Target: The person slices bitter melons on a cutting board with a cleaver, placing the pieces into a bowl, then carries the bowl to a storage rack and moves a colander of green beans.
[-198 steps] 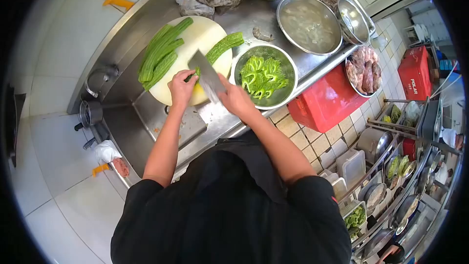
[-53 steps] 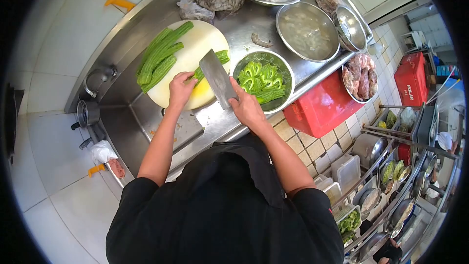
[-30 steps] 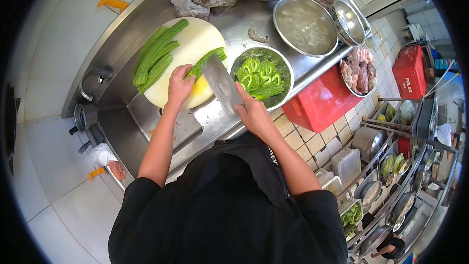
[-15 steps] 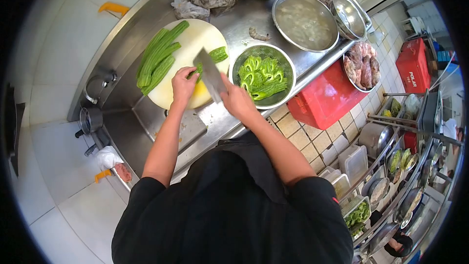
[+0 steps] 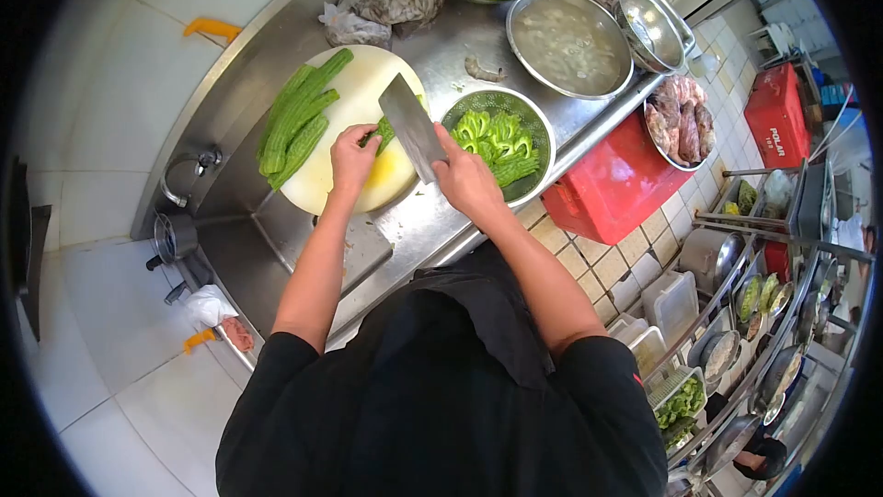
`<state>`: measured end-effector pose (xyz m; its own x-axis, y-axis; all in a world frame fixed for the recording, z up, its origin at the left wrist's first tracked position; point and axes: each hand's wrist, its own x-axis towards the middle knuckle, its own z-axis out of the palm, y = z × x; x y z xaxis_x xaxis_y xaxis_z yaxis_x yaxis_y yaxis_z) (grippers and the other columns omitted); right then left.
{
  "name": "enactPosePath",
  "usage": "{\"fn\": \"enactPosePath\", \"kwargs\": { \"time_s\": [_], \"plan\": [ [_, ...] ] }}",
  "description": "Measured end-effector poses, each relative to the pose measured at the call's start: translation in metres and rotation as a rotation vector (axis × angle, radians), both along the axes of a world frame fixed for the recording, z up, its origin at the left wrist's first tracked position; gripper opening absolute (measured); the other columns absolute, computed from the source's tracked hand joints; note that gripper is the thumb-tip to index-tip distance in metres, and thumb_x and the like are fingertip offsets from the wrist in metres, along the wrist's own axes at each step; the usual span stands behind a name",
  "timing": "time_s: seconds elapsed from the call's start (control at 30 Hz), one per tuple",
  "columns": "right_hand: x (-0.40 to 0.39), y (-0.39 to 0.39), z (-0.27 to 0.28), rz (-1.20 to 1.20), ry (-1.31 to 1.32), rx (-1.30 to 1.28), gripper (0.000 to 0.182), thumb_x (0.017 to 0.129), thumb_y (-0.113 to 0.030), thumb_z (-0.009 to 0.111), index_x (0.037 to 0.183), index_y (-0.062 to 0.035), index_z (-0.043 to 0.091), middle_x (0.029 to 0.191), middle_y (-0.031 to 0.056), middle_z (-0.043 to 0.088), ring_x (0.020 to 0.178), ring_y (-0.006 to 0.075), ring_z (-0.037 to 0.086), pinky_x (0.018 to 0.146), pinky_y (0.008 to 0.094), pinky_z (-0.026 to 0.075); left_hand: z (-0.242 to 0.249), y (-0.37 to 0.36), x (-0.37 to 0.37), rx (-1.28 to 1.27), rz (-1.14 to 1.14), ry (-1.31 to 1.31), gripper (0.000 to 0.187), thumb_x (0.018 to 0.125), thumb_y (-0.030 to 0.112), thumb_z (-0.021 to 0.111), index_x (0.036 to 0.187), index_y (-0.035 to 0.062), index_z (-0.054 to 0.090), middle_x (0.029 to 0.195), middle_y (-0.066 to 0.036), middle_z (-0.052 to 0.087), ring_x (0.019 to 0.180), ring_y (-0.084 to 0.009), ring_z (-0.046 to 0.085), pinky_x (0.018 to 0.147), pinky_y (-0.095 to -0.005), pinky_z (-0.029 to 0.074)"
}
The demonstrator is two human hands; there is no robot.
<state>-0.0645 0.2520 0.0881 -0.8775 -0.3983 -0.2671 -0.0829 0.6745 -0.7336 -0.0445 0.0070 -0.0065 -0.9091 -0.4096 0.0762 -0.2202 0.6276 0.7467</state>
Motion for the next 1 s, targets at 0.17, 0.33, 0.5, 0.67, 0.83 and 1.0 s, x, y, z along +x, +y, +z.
{"fn": "enactPosePath", "kwargs": {
  "time_s": [0.17, 0.33, 0.5, 0.67, 0.83, 1.0],
  "plan": [
    [-0.010, -0.039, -0.027, -0.034, 0.044, -0.058, 0.065, 0.095, -0.018, 0.059, 0.158, -0.0172, 0.042, 0.097, 0.0331, 0.069, 0.095, 0.0505, 0.067, 0.092, 0.0568, 0.050, 0.002, -0.001, 0.000, -0.031, -0.023, 0.041, 0.024, 0.085, 0.011, 0.079, 0.108, 0.0039, 0.079, 0.108, -0.014, 0.076, 0.093, -0.0269, 0.074, 0.087, -0.0351, 0.057],
    [0.028, -0.010, -0.032, 0.042, -0.023, -0.083, 0.067, 0.095, -0.016, 0.065, 0.158, -0.0136, 0.043, 0.095, 0.0326, 0.069, 0.084, 0.0478, 0.067, 0.082, 0.0499, 0.053, -0.007, -0.002, 0.002, -0.025, 0.015, 0.081, 0.024, 0.084, 0.013, 0.079, 0.108, 0.0055, 0.079, 0.109, -0.012, 0.076, 0.096, -0.0273, 0.072, 0.088, -0.0374, 0.054],
    [0.066, 0.066, -0.001, 0.060, -0.269, -0.063, 0.070, 0.095, -0.016, 0.066, 0.160, -0.0170, 0.040, 0.103, 0.0313, 0.070, 0.092, 0.0416, 0.068, 0.089, 0.0463, 0.052, -0.006, -0.004, -0.002, -0.075, 0.017, 0.023, 0.035, 0.084, 0.018, 0.079, 0.117, 0.0091, 0.076, 0.117, -0.010, 0.074, 0.110, -0.0288, 0.066, 0.092, -0.0427, 0.048],
    [0.056, 0.072, 0.023, -0.044, -0.214, -0.031, 0.068, 0.096, -0.017, 0.065, 0.159, -0.0191, 0.042, 0.104, 0.0334, 0.069, 0.102, 0.0482, 0.068, 0.092, 0.0494, 0.051, -0.004, 0.007, -0.017, -0.144, -0.168, 0.144, 0.043, 0.083, 0.019, 0.079, 0.125, 0.0075, 0.073, 0.122, -0.012, 0.072, 0.115, -0.0308, 0.063, 0.098, -0.0443, 0.048],
    [0.037, 0.043, 0.011, -0.066, -0.013, -0.103, 0.066, 0.096, -0.019, 0.065, 0.159, -0.0208, 0.043, 0.090, 0.0327, 0.068, 0.093, 0.0503, 0.066, 0.087, 0.0531, 0.050, 0.007, 0.016, 0.004, -0.193, -0.092, 0.033, 0.044, 0.083, 0.018, 0.079, 0.124, 0.0046, 0.073, 0.119, -0.014, 0.072, 0.115, -0.0340, 0.064, 0.102, -0.0443, 0.049],
    [0.025, 0.023, 0.010, -0.014, -0.049, -0.030, 0.068, 0.096, -0.019, 0.063, 0.160, -0.0229, 0.040, 0.098, 0.0325, 0.069, 0.098, 0.0502, 0.066, 0.091, 0.0536, 0.050, 0.004, 0.009, 0.018, -0.048, -0.048, 0.160, 0.039, 0.084, 0.012, 0.078, 0.121, 0.0030, 0.073, 0.114, -0.016, 0.072, 0.110, -0.0358, 0.066, 0.097, -0.0420, 0.052]
  ]
}}
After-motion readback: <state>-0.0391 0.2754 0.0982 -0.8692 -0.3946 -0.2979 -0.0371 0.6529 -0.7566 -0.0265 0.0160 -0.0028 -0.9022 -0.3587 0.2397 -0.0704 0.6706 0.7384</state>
